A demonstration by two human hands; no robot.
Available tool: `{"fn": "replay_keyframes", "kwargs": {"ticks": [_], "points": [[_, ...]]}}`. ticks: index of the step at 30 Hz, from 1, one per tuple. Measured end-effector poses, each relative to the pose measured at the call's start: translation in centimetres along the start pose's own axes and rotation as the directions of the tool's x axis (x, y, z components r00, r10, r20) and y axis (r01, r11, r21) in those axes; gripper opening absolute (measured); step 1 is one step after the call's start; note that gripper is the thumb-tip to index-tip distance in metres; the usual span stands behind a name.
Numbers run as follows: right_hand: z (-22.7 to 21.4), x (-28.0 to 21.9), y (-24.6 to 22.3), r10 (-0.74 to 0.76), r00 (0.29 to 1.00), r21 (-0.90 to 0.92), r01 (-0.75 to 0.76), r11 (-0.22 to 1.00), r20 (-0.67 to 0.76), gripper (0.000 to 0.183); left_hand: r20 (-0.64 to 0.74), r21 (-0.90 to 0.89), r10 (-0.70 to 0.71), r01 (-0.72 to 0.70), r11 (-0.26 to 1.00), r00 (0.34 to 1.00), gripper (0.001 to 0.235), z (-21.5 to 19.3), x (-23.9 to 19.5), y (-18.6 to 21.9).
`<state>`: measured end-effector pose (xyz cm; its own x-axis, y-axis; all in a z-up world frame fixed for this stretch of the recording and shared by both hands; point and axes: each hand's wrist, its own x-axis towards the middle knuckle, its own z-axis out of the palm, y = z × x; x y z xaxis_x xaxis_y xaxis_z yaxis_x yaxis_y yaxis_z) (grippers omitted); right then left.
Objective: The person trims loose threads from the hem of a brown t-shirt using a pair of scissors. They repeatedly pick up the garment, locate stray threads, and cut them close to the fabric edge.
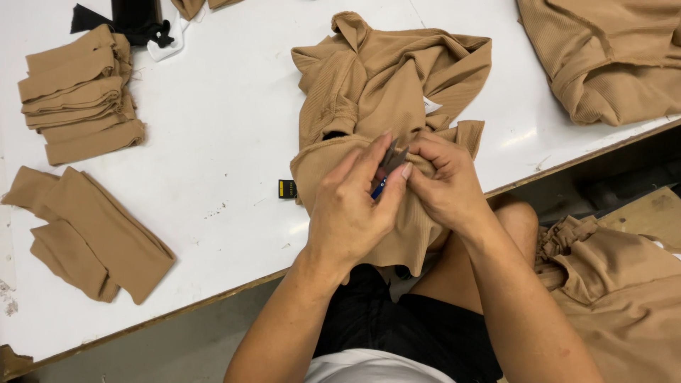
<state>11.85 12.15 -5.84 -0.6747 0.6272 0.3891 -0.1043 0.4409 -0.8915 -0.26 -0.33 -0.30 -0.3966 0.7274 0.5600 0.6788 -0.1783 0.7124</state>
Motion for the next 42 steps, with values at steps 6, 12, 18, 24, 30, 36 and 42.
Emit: {"fn": "replay_keyframes", "kwargs": {"ticks": [6, 12, 18, 24, 30, 36, 42], "points": [[0.8, 0.2, -1.8, -0.074, 0.995, -0.157, 0.063, 0.986, -0.066, 0.006, -0.163, -0.118, 0.038, -0.058, 0.991, 0.986, 0.037, -2.0, -0.2, 1.0], [1.2, 1.4, -6.2, -0.263, 0.965, -0.309, 0.247, 0.918, -0.012, 0.034, -0.09, -0.137, 0.03, -0.042, 0.99, 0.996, 0.037, -3.6, 0.4, 1.8], [2.3, 1.6, -5.7, -0.317, 0.939, -0.346, 0.344, 0.873, 0.134, 0.009, -0.111, 0.025, 0.1, -0.098, 0.995, 0.989, 0.037, -4.5, -0.5, 2.6], [2.4, 0.4, -3.8, -0.311, 0.943, -0.36, 0.334, 0.871, 0.122, 0.026, -0.205, -0.12, -0.072, 0.048, 0.992, 0.976, 0.035, -4.8, -1.7, 1.6], [2.5, 0.0, -3.6, -0.508, 0.859, -0.26, 0.506, 0.822, 0.067, 0.006, -0.224, -0.19, -0.241, 0.2, 0.961, 0.944, 0.035, -4.4, -2.3, 0.7], [2.5, -1.0, -1.5, -0.378, 0.926, -0.349, 0.355, 0.867, 0.002, 0.007, -0.233, -0.283, -0.324, 0.254, 0.925, 0.917, 0.031, -3.7, -3.2, 0.3], [2.5, -1.1, -0.7, -0.358, 0.931, -0.313, 0.322, 0.893, -0.064, 0.012, -0.355, -0.374, -0.333, 0.194, 0.907, 0.874, 0.037, -4.4, -3.6, -1.0]]}}
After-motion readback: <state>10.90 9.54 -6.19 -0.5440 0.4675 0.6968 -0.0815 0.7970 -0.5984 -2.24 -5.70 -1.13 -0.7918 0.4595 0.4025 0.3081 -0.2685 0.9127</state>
